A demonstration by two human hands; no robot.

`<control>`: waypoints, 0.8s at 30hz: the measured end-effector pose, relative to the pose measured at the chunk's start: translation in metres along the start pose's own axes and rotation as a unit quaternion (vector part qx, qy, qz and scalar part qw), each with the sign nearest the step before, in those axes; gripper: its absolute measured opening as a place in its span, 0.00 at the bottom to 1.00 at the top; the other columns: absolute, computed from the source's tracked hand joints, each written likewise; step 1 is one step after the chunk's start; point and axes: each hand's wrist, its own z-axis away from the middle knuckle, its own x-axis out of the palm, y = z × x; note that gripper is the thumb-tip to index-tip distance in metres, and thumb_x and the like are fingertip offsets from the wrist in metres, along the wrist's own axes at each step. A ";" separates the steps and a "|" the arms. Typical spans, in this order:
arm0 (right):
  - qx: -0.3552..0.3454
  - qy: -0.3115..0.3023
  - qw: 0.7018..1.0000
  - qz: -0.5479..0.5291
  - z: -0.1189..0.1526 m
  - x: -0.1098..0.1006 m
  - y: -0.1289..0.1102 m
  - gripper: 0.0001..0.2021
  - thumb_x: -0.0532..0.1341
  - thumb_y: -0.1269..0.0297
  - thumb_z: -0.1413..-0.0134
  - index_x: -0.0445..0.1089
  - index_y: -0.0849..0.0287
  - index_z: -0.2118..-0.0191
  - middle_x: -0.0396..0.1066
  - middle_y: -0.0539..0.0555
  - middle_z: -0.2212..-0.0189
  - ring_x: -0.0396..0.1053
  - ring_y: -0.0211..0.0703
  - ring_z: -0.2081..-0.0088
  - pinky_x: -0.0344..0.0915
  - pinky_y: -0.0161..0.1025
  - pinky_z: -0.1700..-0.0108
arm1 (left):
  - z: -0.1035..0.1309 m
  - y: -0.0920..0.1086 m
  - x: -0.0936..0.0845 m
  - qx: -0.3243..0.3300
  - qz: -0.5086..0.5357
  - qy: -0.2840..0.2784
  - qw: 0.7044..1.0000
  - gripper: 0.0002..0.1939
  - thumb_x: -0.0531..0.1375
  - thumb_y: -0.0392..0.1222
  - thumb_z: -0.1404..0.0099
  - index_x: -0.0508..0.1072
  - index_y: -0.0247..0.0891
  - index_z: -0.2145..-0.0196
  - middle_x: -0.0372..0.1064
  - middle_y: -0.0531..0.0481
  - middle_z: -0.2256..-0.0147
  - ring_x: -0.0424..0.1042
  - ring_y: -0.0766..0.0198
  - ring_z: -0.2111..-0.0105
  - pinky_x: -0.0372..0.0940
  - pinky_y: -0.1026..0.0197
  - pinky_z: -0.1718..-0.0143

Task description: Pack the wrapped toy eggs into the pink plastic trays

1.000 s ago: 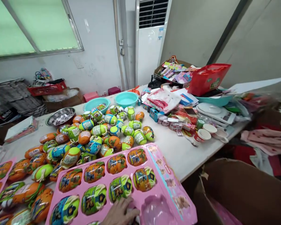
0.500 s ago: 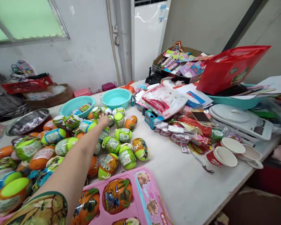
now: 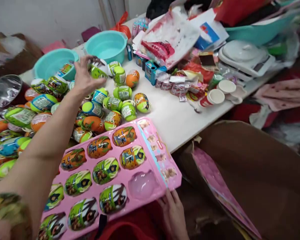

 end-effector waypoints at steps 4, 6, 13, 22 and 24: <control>0.053 -0.028 0.995 -0.078 -0.002 0.009 0.016 0.27 0.72 0.48 0.62 0.71 0.55 0.55 0.75 0.54 0.59 0.72 0.46 0.61 0.72 0.40 0.64 | 0.195 0.074 -0.020 0.131 0.152 -0.208 0.957 0.39 0.63 0.63 0.46 0.63 0.45 0.41 0.56 0.48 0.53 0.61 0.59 0.52 0.60 0.51 0.46; 0.043 -0.038 0.995 -0.081 -0.003 0.014 0.017 0.27 0.73 0.48 0.64 0.73 0.58 0.58 0.75 0.55 0.62 0.72 0.45 0.64 0.71 0.39 0.67 | 0.290 0.106 0.000 0.145 0.147 -0.255 0.945 0.34 0.65 0.58 0.45 0.65 0.52 0.41 0.53 0.45 0.47 0.61 0.55 0.50 0.63 0.51 0.49; -0.102 0.073 0.989 -0.075 -0.017 0.021 0.036 0.27 0.73 0.47 0.72 0.75 0.65 0.68 0.74 0.54 0.73 0.68 0.41 0.72 0.68 0.38 0.69 | 0.383 0.127 0.063 0.213 0.013 -0.293 0.932 0.21 0.51 0.56 0.32 0.66 0.54 0.44 0.58 0.43 0.46 0.58 0.50 0.49 0.60 0.48 0.51; -0.095 0.055 0.994 -0.024 -0.006 0.017 0.025 0.26 0.74 0.50 0.76 0.75 0.63 0.68 0.74 0.53 0.73 0.69 0.42 0.73 0.68 0.37 0.74 | 0.370 0.138 0.050 0.247 -0.020 -0.298 0.922 0.15 0.50 0.51 0.31 0.70 0.47 0.52 0.64 0.43 0.53 0.63 0.53 0.55 0.59 0.50 0.56; -0.111 0.108 0.988 0.012 -0.012 0.015 0.027 0.27 0.75 0.52 0.80 0.75 0.64 0.69 0.74 0.54 0.73 0.69 0.44 0.72 0.68 0.37 0.76 | 0.364 0.143 0.054 0.231 -0.014 -0.319 0.919 0.14 0.51 0.47 0.31 0.70 0.46 0.52 0.66 0.43 0.53 0.64 0.52 0.54 0.60 0.48 0.57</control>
